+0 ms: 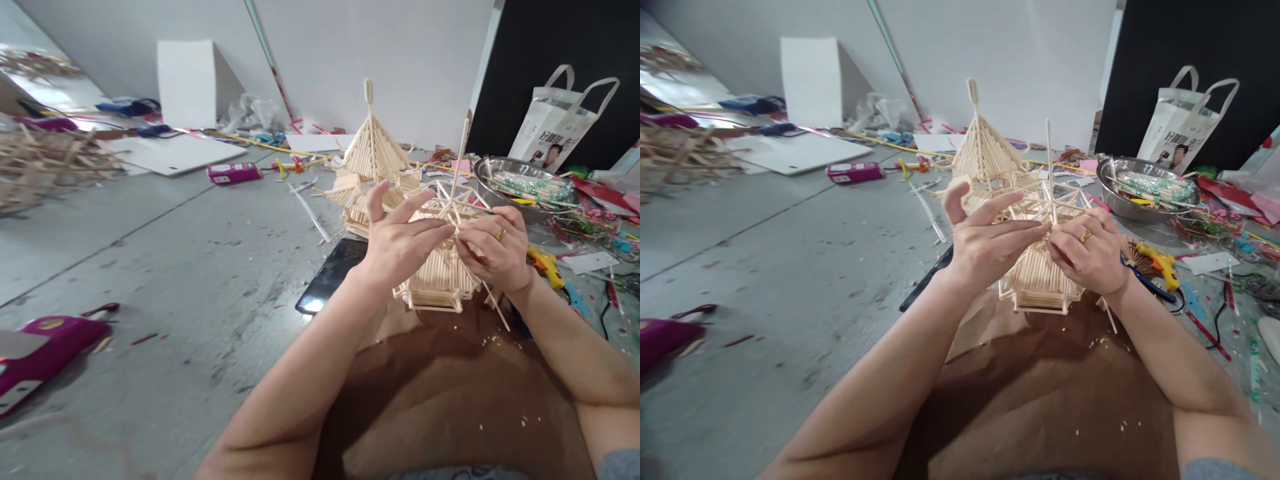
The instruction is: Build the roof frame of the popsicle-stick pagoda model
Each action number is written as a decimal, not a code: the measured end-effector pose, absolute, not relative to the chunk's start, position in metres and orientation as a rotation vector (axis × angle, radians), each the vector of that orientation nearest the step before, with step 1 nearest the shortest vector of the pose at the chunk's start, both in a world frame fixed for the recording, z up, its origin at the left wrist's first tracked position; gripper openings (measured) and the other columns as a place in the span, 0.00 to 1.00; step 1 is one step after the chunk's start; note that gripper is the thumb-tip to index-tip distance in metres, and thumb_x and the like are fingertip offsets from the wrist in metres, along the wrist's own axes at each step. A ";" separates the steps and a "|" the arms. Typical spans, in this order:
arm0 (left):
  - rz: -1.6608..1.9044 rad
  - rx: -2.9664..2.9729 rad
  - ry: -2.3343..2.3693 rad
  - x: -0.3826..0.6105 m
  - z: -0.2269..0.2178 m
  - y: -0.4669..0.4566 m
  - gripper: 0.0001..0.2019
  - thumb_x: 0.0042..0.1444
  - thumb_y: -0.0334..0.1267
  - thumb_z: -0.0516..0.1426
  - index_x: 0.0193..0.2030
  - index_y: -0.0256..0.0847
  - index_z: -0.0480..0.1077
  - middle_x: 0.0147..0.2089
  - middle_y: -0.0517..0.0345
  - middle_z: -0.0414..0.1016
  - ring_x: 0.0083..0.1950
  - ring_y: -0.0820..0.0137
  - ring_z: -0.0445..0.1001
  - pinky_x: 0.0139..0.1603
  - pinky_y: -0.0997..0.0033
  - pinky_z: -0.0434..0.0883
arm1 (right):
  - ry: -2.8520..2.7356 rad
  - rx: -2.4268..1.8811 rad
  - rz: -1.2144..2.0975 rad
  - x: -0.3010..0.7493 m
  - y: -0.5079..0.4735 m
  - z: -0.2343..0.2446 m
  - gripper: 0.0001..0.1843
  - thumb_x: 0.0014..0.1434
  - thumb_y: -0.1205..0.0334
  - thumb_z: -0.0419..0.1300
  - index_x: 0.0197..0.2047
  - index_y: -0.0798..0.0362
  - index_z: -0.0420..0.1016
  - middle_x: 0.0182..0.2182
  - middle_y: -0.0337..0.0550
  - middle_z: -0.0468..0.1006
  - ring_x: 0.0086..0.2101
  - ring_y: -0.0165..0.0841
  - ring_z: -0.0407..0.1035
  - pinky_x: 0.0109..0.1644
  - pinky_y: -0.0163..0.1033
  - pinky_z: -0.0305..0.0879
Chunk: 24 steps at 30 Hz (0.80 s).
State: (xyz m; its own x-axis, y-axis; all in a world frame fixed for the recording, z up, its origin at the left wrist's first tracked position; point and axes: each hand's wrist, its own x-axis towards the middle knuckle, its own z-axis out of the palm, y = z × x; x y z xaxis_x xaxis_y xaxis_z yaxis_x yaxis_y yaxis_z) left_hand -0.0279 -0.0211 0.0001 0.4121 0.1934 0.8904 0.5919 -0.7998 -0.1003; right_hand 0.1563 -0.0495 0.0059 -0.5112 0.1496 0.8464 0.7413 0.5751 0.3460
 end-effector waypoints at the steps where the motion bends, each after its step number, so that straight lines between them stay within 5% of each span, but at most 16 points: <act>1: -1.363 -2.273 -0.673 -0.028 0.000 -0.021 0.09 0.57 0.34 0.55 0.33 0.55 0.73 0.32 0.71 0.79 0.52 0.66 0.71 0.65 0.46 0.38 | -1.990 -0.730 -0.922 0.157 -0.049 0.006 0.06 0.53 0.64 0.58 0.35 0.48 0.65 0.30 0.32 0.78 0.30 0.27 0.70 0.46 0.39 0.59; 24: -1.342 -2.326 -0.689 -0.030 0.001 -0.018 0.10 0.57 0.33 0.54 0.34 0.57 0.73 0.32 0.69 0.78 0.54 0.65 0.70 0.65 0.43 0.42 | -1.996 -0.769 -0.872 0.160 -0.050 0.004 0.07 0.53 0.65 0.58 0.36 0.47 0.65 0.32 0.31 0.79 0.31 0.27 0.71 0.48 0.41 0.56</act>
State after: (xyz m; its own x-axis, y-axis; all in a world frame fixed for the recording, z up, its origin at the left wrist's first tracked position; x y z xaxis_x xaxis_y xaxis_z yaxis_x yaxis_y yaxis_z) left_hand -0.0296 -0.0178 0.0013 0.4276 0.2286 0.8746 0.5776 -0.8133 -0.0698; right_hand 0.1599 -0.0495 0.0039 -0.4881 0.2027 0.8489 0.7606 0.5759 0.2998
